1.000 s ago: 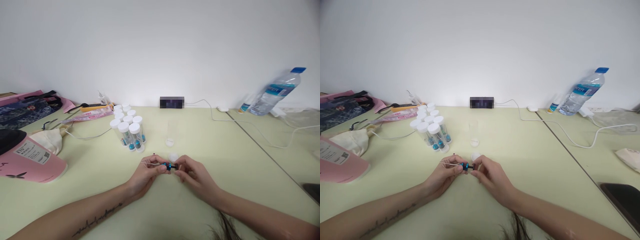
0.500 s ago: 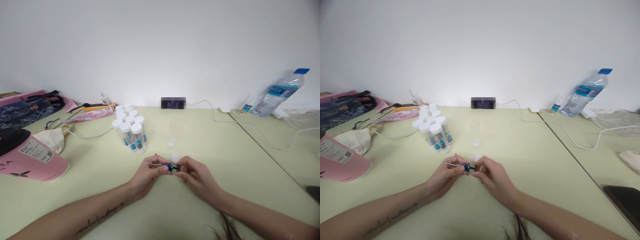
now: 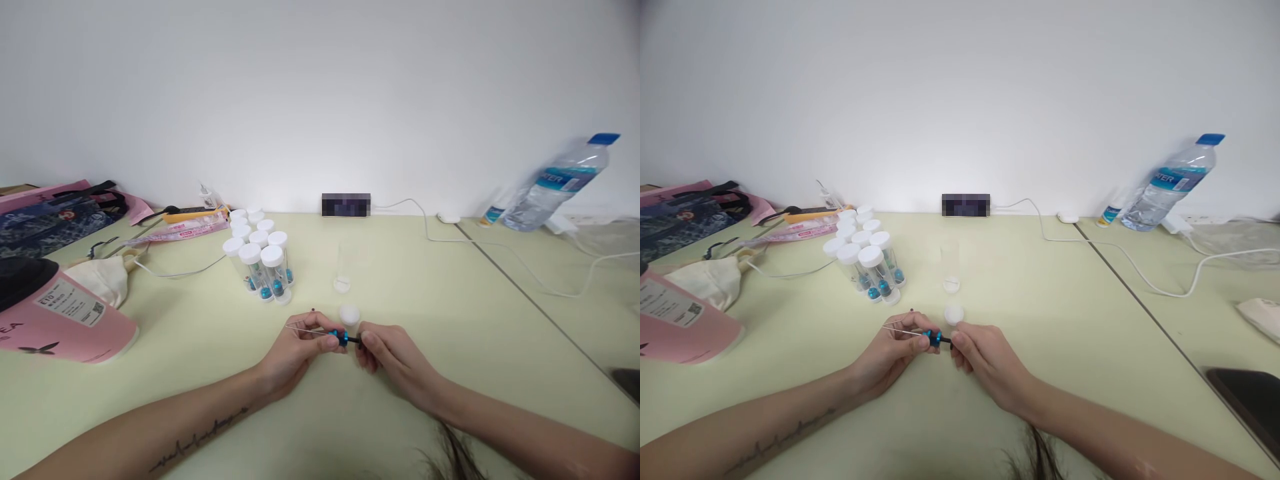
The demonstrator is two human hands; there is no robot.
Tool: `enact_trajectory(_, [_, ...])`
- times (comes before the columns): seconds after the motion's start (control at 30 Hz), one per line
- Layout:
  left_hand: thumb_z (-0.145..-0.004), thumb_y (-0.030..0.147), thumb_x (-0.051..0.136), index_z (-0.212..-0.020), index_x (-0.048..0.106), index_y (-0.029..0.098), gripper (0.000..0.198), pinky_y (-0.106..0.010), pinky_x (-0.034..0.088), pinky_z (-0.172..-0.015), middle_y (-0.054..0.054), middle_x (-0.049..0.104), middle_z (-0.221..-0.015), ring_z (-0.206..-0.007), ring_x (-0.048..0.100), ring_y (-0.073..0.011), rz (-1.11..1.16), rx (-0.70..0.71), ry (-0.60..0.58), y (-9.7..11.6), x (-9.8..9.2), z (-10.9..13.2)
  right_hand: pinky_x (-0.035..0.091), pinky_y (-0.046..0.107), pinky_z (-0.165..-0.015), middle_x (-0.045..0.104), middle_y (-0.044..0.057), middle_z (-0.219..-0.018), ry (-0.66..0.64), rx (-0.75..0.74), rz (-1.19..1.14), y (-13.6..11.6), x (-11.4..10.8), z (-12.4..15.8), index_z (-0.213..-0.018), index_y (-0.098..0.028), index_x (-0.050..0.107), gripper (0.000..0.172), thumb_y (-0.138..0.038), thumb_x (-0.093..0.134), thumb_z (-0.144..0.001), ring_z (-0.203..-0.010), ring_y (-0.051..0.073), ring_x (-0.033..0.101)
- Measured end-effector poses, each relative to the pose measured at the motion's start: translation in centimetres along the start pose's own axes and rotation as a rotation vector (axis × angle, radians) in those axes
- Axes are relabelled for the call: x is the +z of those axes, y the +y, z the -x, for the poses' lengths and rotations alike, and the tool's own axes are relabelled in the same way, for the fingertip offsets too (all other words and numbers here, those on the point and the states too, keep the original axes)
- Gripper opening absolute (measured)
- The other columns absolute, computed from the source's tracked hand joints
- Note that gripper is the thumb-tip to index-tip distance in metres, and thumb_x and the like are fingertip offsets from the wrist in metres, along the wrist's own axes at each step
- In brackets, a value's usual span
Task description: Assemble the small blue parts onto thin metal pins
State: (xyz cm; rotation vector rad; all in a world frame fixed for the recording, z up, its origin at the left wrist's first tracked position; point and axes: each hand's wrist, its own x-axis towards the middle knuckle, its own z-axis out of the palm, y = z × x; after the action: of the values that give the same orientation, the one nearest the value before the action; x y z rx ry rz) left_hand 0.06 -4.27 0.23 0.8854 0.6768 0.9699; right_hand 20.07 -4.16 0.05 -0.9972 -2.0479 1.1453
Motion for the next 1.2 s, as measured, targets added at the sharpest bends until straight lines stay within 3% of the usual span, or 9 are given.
enact_trajectory(0.33, [-0.072, 0.015, 0.070, -0.083, 0.065, 0.012, 0.012, -0.025, 0.048, -0.072, -0.005, 0.068, -0.081, -0.072, 0.063, -0.0125, 0.062, -0.054, 0.033, -0.01, -0.07, 0.07, 0.036, 0.021, -0.053, 0.049, -0.005, -0.061, 0.117, 0.024, 0.069, 0.01, 0.11, -0.07, -0.096, -0.020, 0.050, 0.012, -0.028, 0.053, -0.088, -0.056, 0.012, 0.047])
enact_trajectory(0.47, [-0.072, 0.014, 0.071, -0.083, 0.065, 0.012, 0.012, -0.025, 0.049, -0.070, -0.005, 0.068, -0.081, -0.071, 0.063, -0.0124, 0.081, -0.076, 0.032, -0.06, -0.08, 0.12, 0.038, 0.022, -0.057, 0.050, -0.004, -0.065, 0.148, -0.022, 0.096, 0.10, 0.14, 0.06, -0.097, -0.021, 0.050, 0.011, -0.020, 0.053, -0.086, -0.059, 0.012, 0.048])
enact_trajectory(0.6, [-0.072, 0.014, 0.071, -0.083, 0.066, 0.012, 0.012, -0.025, 0.048, -0.071, -0.005, 0.068, -0.081, -0.071, 0.063, -0.0118, 0.068, -0.059, 0.028, -0.16, -0.16, 0.16, 0.036, 0.021, -0.053, 0.049, -0.004, -0.062, 0.130, 0.020, 0.077, -0.09, 0.07, 0.05, -0.092, -0.020, 0.052, 0.013, -0.032, 0.054, -0.088, -0.057, 0.012, 0.046])
enact_trajectory(0.77, [-0.071, 0.014, 0.072, -0.081, 0.067, 0.012, 0.012, -0.025, 0.047, -0.076, -0.004, 0.067, -0.082, -0.075, 0.063, -0.0121, 0.029, -0.040, 0.031, -0.04, -0.13, 0.07, 0.036, 0.022, -0.056, 0.052, -0.001, -0.062, 0.039, -0.002, 0.066, -0.11, -0.03, -0.09, -0.075, -0.018, 0.054, 0.037, -0.041, 0.034, -0.097, -0.057, 0.011, 0.047])
enact_trajectory(0.9, [-0.072, 0.014, 0.071, -0.081, 0.068, 0.012, 0.010, -0.023, 0.047, -0.077, -0.004, 0.067, -0.080, -0.074, 0.063, -0.0112, 0.022, -0.030, 0.047, 0.10, -0.05, -0.05, 0.038, 0.021, -0.058, 0.053, -0.001, -0.063, 0.041, -0.012, 0.035, -0.09, 0.02, -0.13, -0.074, -0.017, 0.055, 0.045, -0.039, 0.024, -0.099, -0.057, 0.011, 0.049])
enact_trajectory(1.03, [-0.071, 0.015, 0.072, -0.081, 0.067, 0.012, 0.012, -0.024, 0.047, -0.077, -0.004, 0.067, -0.081, -0.074, 0.063, -0.0120, 0.025, -0.041, 0.042, 0.09, -0.11, -0.10, 0.038, 0.021, -0.057, 0.053, -0.001, -0.063, 0.033, 0.009, 0.065, -0.33, 0.01, -0.21, -0.073, -0.017, 0.052, 0.041, -0.039, 0.028, -0.099, -0.058, 0.011, 0.049])
enact_trajectory(1.2, [-0.071, 0.016, 0.072, -0.081, 0.067, 0.012, 0.012, -0.022, 0.047, -0.075, -0.004, 0.068, -0.078, -0.072, 0.063, -0.0105, 0.051, -0.055, 0.061, -0.03, -0.24, -0.01, 0.036, 0.022, -0.055, 0.049, -0.004, -0.059, 0.097, 0.044, 0.139, -0.55, 0.07, -0.10, -0.085, -0.020, 0.050, 0.021, -0.037, 0.042, -0.094, -0.055, 0.012, 0.046])
